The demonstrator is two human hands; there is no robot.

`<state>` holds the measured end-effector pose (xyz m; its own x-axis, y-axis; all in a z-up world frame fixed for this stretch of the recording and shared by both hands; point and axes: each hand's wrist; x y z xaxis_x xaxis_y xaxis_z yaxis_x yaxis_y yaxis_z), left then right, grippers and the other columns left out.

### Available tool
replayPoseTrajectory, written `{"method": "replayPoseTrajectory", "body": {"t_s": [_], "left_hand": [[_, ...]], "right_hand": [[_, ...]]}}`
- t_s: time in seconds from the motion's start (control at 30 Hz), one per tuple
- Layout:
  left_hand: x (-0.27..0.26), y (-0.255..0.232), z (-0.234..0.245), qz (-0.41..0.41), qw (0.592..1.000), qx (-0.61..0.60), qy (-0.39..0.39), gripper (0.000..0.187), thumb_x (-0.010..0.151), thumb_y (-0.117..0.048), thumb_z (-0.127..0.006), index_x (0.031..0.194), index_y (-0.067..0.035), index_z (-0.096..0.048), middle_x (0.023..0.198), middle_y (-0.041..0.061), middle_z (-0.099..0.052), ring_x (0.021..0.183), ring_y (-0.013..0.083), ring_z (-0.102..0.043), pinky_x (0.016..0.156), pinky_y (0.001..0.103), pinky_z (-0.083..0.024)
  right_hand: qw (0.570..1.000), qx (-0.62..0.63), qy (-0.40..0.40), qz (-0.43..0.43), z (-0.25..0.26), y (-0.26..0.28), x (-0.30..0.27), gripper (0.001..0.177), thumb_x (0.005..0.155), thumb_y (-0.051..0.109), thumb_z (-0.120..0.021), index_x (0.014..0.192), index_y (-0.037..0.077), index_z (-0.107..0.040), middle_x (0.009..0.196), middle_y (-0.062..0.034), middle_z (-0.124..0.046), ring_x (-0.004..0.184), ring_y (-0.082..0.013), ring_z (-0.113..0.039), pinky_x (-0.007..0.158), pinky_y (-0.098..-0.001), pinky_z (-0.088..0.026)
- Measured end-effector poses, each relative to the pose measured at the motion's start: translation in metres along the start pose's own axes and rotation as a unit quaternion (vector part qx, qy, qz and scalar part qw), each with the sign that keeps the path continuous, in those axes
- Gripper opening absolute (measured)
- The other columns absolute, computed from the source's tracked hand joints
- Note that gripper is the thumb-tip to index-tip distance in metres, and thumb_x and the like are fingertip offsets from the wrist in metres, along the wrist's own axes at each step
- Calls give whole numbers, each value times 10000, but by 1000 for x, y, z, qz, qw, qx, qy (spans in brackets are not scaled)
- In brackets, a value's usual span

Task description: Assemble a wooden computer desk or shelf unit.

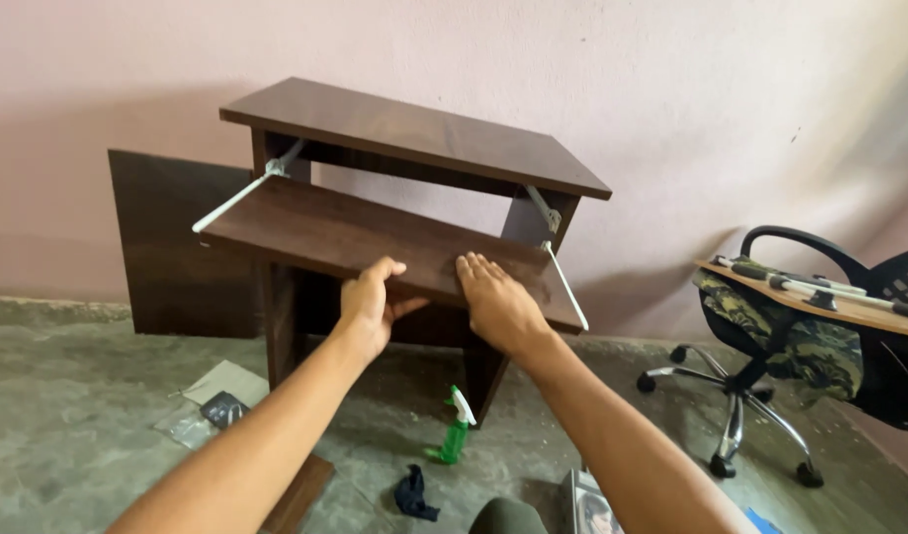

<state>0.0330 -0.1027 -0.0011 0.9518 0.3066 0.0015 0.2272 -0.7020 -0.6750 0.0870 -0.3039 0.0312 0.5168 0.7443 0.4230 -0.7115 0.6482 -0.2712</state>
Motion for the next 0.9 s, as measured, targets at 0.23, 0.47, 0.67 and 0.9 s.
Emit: {"method": "replayPoseTrajectory", "body": {"t_s": [0.23,0.47,0.67,0.9], "left_hand": [[-10,-24,-15,10,1000,0,-24,312,809,-144,-634,1056,47,-631,1061,191,-699,937,331,-706,713,444,-646],[-10,-24,-24,7,1000,-23,-8,344,805,-146,-622,1086,51,-608,1098,208,-682,985,336,-705,764,442,-659],[1,-20,-31,12,999,-49,-17,331,794,-120,-628,1072,59,-606,1090,219,-677,971,353,-707,774,467,-665],[3,-14,-34,19,998,-51,-8,312,806,-113,-628,1053,76,-596,1092,234,-668,969,360,-711,790,462,-670]], "right_hand": [[999,-20,38,18,49,13,11,799,729,22,-725,1449,-90,-397,1501,-276,-445,1407,-358,-435,1186,-404,-327],[998,-35,13,40,40,-7,19,713,765,-32,-639,1447,-77,-437,1482,-267,-499,1386,-349,-490,1169,-395,-366],[999,-3,-2,45,41,-19,24,675,770,-42,-618,1428,-67,-474,1472,-257,-519,1386,-344,-494,1164,-394,-370],[999,22,12,41,39,-25,24,705,742,-29,-623,1426,-74,-458,1481,-254,-497,1401,-340,-460,1176,-393,-344]]}}
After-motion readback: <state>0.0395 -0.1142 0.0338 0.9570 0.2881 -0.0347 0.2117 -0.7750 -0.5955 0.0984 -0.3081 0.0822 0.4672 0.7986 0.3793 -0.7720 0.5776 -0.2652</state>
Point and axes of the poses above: each hand's wrist, its own x-axis towards the middle knuckle, its own z-axis out of the back of the hand, y = z × x
